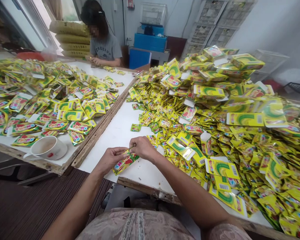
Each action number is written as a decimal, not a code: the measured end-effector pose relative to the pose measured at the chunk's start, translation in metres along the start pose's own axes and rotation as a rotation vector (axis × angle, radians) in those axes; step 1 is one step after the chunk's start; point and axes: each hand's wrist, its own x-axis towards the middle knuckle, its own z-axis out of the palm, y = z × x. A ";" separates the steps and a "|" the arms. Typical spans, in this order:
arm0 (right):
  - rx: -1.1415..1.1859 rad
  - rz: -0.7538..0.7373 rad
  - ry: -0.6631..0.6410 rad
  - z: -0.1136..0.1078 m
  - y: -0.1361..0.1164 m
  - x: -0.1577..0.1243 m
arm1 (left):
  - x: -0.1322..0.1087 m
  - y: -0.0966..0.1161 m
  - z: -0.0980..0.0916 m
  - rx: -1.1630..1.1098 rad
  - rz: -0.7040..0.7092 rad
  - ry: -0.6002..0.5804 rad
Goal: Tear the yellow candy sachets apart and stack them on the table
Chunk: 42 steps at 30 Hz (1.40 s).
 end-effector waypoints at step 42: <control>-0.280 0.189 1.035 -0.046 0.078 -0.084 | 0.030 0.048 0.016 0.279 0.168 0.307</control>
